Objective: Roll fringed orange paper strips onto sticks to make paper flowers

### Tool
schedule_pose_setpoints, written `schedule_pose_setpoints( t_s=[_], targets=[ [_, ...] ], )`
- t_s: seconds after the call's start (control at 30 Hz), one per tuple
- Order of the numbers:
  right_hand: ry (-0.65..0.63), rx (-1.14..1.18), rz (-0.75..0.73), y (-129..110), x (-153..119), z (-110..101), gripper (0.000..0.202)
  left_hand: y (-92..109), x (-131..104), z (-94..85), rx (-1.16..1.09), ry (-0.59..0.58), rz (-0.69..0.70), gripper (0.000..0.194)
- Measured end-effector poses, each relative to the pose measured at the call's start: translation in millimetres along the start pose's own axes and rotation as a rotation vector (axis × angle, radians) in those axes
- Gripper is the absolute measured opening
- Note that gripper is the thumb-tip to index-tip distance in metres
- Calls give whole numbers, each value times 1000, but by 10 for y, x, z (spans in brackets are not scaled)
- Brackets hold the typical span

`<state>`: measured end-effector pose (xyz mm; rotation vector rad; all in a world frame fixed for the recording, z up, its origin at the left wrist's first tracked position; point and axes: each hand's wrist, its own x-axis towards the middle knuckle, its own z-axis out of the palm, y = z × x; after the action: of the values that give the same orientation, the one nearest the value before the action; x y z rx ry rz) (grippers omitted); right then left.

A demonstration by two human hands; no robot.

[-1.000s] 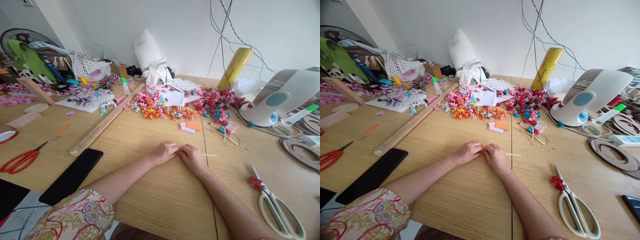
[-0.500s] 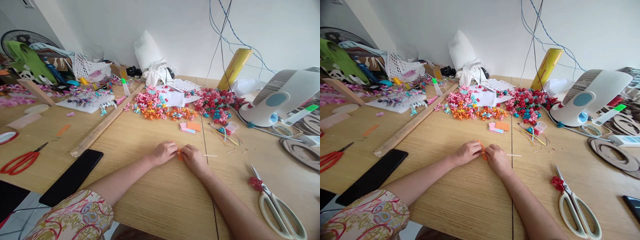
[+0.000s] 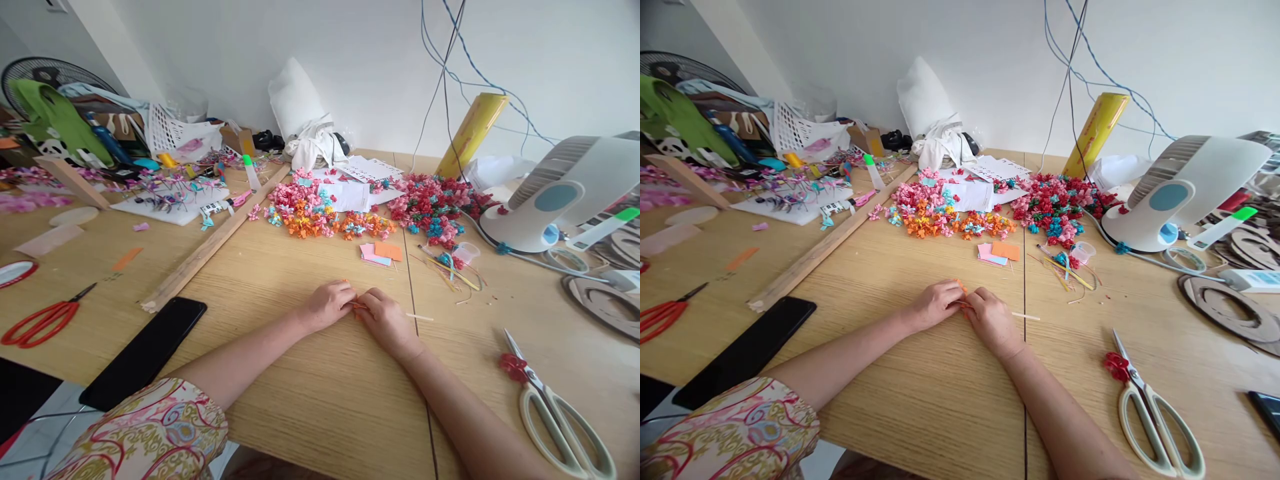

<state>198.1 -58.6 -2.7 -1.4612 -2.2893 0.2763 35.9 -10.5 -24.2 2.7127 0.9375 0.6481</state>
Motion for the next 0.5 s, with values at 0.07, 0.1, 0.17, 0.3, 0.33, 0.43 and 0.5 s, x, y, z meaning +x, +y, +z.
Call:
schedule_pose_setpoints(
  t_s=[0.07, 0.1, 0.17, 0.3, 0.33, 0.43, 0.5],
  targets=[
    [4, 11, 16, -19, 5, -10, 14, 15, 1, 0, 2, 6, -1, 5],
    [6, 23, 27, -27, 8, -16, 15, 22, 1, 0, 1, 10, -2, 4],
    [11, 52, 49, -38, 11, -26, 17, 37, 3, -1, -3, 14, -5, 4],
    [30, 97, 77, -31, 14, -27, 17, 59, 5, -6, -12, 17, -16, 2],
    [36, 103, 79, -26, 14, -23, 17, 62, 5, -7, -20, 15, -21, 2],
    [43, 115, 76, -15, 15, -10, 15, 62, 8, -5, -55, -2, -41, 5],
    [37, 119, 66, -14, 17, -6, 15, 57, 13, -2, -76, -12, -52, 6]
  ],
)
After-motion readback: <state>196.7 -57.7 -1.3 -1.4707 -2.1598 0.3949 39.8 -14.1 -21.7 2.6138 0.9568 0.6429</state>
